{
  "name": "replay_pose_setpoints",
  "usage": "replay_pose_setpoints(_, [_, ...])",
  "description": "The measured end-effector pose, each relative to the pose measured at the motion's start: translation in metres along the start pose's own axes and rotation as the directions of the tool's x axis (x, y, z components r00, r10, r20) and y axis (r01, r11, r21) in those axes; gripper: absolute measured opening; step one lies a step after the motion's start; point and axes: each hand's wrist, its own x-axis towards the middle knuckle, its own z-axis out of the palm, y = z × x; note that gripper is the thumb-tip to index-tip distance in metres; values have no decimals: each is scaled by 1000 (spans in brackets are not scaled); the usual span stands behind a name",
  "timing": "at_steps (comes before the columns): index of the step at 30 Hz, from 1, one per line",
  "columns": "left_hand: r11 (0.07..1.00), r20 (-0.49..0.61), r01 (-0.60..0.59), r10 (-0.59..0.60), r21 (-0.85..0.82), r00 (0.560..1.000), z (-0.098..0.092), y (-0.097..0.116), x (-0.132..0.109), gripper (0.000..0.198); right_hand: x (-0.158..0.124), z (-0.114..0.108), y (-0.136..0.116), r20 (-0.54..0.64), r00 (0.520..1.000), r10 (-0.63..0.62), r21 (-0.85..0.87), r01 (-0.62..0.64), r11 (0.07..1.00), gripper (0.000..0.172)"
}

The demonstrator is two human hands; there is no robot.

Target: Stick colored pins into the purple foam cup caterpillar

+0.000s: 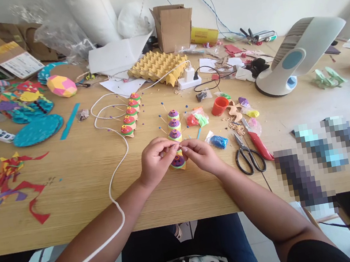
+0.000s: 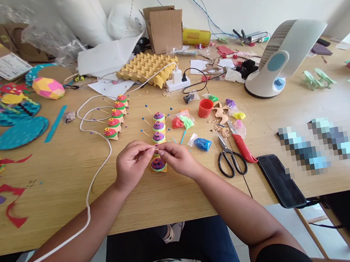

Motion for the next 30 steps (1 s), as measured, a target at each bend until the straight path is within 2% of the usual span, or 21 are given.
replay_pose_setpoints(8, [991, 19, 76, -74, -115, 997, -1, 1, 2, 19, 1, 0, -3, -51, 998, 37, 109, -32, 994, 42])
replay_pose_setpoints(21, [999, -31, 31, -32, -30, 999, 2, 2, -3, 14, -2, 6, -2, -19, 999, 26, 64, -24, 998, 39])
replay_pose_setpoints(30, [987, -21, 118, -121, -105, 992, 3, -2, -1, 21, -1, 2, -2, -32, 998, 55, 148, -50, 988, 42])
